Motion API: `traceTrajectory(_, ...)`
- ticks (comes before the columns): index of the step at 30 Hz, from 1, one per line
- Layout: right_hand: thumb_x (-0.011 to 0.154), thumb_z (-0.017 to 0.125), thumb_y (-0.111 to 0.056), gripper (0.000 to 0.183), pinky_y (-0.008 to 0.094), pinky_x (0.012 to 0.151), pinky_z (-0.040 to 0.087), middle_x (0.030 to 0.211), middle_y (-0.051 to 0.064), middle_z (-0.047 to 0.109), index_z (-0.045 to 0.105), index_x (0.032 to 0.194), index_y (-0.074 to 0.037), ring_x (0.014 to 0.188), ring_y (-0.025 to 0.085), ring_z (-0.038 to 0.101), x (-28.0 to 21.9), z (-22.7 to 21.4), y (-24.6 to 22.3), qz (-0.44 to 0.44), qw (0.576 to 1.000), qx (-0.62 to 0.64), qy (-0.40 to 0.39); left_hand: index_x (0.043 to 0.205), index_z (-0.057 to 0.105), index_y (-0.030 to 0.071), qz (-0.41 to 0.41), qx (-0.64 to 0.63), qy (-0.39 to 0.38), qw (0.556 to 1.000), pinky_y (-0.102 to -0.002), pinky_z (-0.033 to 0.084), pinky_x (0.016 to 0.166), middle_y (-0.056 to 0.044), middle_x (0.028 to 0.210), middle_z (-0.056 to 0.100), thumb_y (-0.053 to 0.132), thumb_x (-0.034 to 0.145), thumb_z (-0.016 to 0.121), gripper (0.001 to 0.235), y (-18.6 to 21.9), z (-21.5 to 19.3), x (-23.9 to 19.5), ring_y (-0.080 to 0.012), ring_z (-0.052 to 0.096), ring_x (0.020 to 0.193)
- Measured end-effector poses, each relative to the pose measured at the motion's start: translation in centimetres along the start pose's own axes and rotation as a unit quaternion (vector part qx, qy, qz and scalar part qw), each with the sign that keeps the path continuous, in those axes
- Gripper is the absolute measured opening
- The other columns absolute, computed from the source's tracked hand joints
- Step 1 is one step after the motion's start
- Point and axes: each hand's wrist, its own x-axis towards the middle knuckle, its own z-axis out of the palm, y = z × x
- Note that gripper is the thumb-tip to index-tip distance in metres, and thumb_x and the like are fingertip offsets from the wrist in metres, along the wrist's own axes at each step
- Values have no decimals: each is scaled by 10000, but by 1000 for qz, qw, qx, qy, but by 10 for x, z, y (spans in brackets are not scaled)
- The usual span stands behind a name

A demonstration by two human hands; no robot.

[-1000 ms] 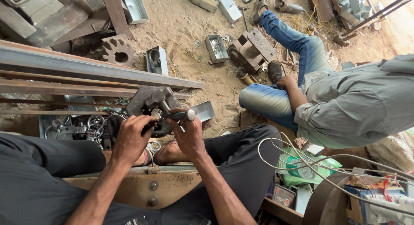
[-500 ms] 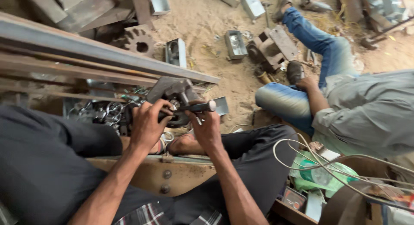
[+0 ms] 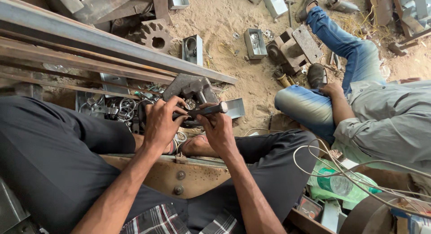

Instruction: The person assembles metal components using a hammer and pins while seated on the floor, placing parts onto a metal jig and striking them with the hammer.

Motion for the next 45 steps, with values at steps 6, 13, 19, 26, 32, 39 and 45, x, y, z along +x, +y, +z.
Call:
traceTrajectory(6,959,703,-18,239,264,617,556,861,116,759,652,1184,43,760,104,703,1,0,-9,28,999,-39,-20,1076,701,152,-12,12,-8,1000,-408,356,850,67,887,796,168,799,840,310,-1,2,0,-201,611,874)
traceTrajectory(13,957,708,-18,228,267,599,541,847,128,754,652,1168,47,731,126,694,2,-2,-17,6,998,-53,-17,1074,713,143,-7,20,-7,1000,-395,351,861,65,888,802,149,809,834,291,0,1,-2,-186,602,865)
traceTrajectory(19,961,695,-16,215,274,660,594,925,136,757,642,1162,40,812,152,741,2,-4,-14,-28,998,-47,-27,1061,722,153,-18,21,-11,1000,-389,348,845,69,870,795,177,815,833,271,2,1,-1,-189,602,849)
traceTrajectory(26,935,706,-7,213,346,687,598,933,166,756,653,1140,23,819,242,767,-3,-3,-12,-59,995,-78,-35,1237,689,86,97,-41,-25,994,-435,462,992,-93,1212,693,29,784,739,459,6,-11,2,-283,616,1062)
traceTrajectory(32,848,688,39,243,457,701,554,909,208,710,620,1081,25,845,408,707,-7,-2,8,-123,977,-170,-27,1313,654,80,178,-167,-45,969,-458,488,1062,-112,1341,635,122,884,787,451,25,-12,-5,-322,604,1247)
traceTrajectory(39,779,741,34,294,486,676,540,853,233,688,597,1034,31,826,452,682,-6,8,9,-87,969,-232,-2,1207,726,104,177,-161,-18,971,-405,550,1021,-51,1273,681,108,868,771,342,28,-10,-5,-277,669,1168)
traceTrajectory(45,774,721,30,219,483,660,545,829,230,682,619,968,33,796,449,681,-7,13,8,-96,975,-198,20,1158,740,94,186,-135,6,973,-425,538,987,-65,1227,684,120,813,808,353,32,-11,-5,-292,659,1119)
